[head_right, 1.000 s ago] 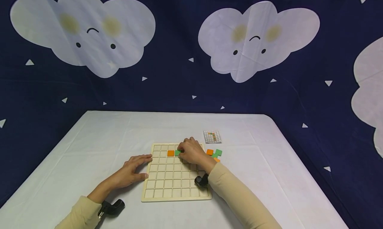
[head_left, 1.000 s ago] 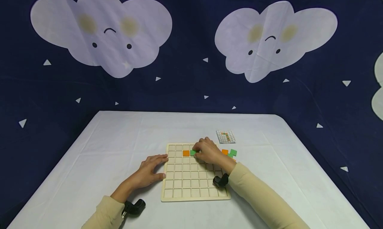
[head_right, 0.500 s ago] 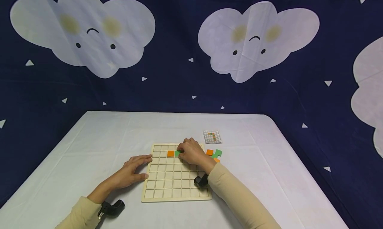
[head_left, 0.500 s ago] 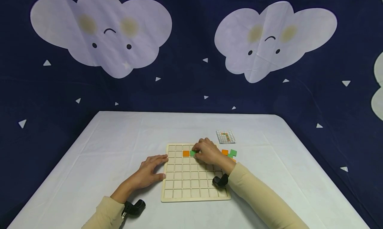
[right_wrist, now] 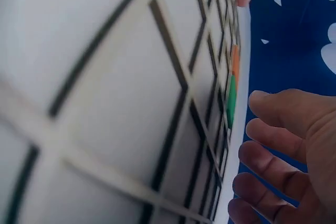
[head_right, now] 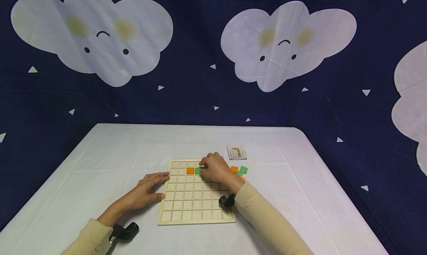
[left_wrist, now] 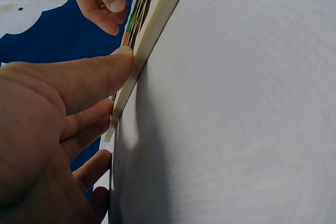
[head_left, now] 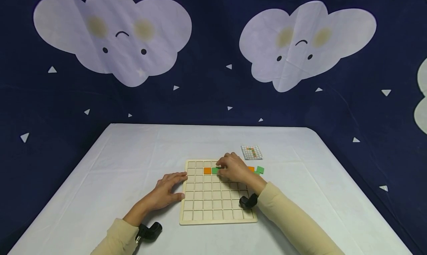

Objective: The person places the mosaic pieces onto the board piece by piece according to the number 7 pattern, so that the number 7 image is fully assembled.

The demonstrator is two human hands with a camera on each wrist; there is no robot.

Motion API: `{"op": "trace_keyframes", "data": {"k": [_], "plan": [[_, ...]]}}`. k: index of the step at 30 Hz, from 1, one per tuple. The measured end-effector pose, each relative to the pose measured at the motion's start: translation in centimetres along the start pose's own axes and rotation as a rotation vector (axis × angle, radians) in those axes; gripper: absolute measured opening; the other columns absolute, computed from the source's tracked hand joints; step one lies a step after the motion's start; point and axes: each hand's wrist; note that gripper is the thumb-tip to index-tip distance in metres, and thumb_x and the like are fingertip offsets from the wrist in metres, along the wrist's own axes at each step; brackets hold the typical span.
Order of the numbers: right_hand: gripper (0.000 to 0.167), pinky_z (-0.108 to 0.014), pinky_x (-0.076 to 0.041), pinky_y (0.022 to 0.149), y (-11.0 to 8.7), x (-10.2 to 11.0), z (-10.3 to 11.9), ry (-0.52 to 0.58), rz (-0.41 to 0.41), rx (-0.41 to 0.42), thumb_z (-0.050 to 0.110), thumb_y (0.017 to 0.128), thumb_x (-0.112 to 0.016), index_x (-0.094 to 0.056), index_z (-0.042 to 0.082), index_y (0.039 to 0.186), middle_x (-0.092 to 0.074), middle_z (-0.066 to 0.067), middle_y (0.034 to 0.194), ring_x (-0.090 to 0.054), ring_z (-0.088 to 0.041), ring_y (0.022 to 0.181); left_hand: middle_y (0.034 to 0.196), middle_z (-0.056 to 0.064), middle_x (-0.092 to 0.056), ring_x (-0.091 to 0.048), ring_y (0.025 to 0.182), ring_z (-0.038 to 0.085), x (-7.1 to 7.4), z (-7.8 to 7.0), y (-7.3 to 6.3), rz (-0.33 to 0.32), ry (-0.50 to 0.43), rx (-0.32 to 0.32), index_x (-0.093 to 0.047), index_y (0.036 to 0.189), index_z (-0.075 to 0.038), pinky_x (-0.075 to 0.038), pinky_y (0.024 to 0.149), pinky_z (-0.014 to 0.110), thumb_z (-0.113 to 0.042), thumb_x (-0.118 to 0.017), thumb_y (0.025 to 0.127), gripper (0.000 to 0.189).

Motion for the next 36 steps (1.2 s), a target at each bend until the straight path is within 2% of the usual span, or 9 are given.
{"op": "trace_keyframes", "data": {"k": [9, 16, 24, 31, 33, 36], "plan": [[0.025, -0.033, -0.041, 0.076, -1.0, 1.1, -0.4, 0.076, -0.034, -0.065, 0.021, 0.085, -0.068, -0.071, 0.013, 0.108, -0.062, 0.000, 0.095, -0.049, -0.016, 0.089, 0.149, 0.008, -0.040, -0.031, 0.136, 0.035, 0.0, 0.1, 0.0, 0.003, -0.003, 0.001, -0.050, 0.135, -0.008, -0.020, 0.103, 0.058, -0.023, -0.070, 0.083, 0.058], [0.026, -0.033, -0.041, 0.075, -1.8, 1.5, -0.9, 0.101, -0.054, -0.072, 0.022, 0.085, -0.068, -0.070, 0.011, 0.108, -0.061, -0.001, 0.095, -0.049, -0.017, 0.088, 0.149, 0.008, -0.040, -0.030, 0.136, 0.035, 0.0, -0.1, -0.1, 0.005, -0.009, 0.014, -0.050, 0.135, -0.008, -0.020, 0.103, 0.059, -0.022, -0.071, 0.083, 0.058], [0.026, -0.032, -0.041, 0.074, -3.0, 2.1, -1.6, 0.107, -0.104, -0.071, 0.022, 0.085, -0.069, -0.070, 0.012, 0.108, -0.061, 0.000, 0.095, -0.049, -0.017, 0.089, 0.148, 0.008, -0.041, -0.032, 0.136, 0.034, 0.1, -0.2, -0.1, -0.003, 0.003, -0.004, -0.051, 0.135, -0.007, -0.021, 0.103, 0.058, -0.023, -0.070, 0.083, 0.057], [0.023, -0.035, -0.042, 0.077, -4.1, 2.5, -2.2, 0.071, -0.158, -0.067, 0.019, 0.082, -0.069, -0.071, 0.011, 0.103, -0.062, 0.000, 0.091, -0.051, -0.016, 0.088, 0.149, 0.007, -0.041, -0.031, 0.137, 0.035, 0.2, -0.2, -0.2, 0.000, 0.001, 0.000, -0.050, 0.135, -0.008, -0.021, 0.104, 0.058, -0.023, -0.070, 0.084, 0.057], [0.023, -0.040, -0.044, 0.088, -4.4, 2.6, -2.4, 0.074, -0.159, -0.077, 0.019, 0.082, -0.069, -0.071, 0.011, 0.104, -0.062, 0.000, 0.092, -0.051, -0.017, 0.089, 0.149, 0.007, -0.040, -0.030, 0.137, 0.035, 0.2, -0.2, -0.1, 0.003, -0.005, 0.009, -0.050, 0.135, -0.008, -0.020, 0.104, 0.058, -0.023, -0.070, 0.084, 0.057], [0.024, -0.038, -0.044, 0.087, -4.8, 2.6, -2.6, 0.068, -0.154, -0.101, 0.020, 0.081, -0.070, -0.071, 0.012, 0.104, -0.062, 0.000, 0.093, -0.050, -0.016, 0.089, 0.149, 0.007, -0.040, -0.030, 0.137, 0.034, 0.1, -0.2, -0.1, 0.006, -0.010, 0.019, -0.050, 0.135, -0.009, -0.020, 0.104, 0.058, -0.024, -0.070, 0.084, 0.057]]}}
Point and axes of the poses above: each hand's wrist, its own y-axis towards the middle knuckle, its own x-axis out of the back of the hand, z = x × y
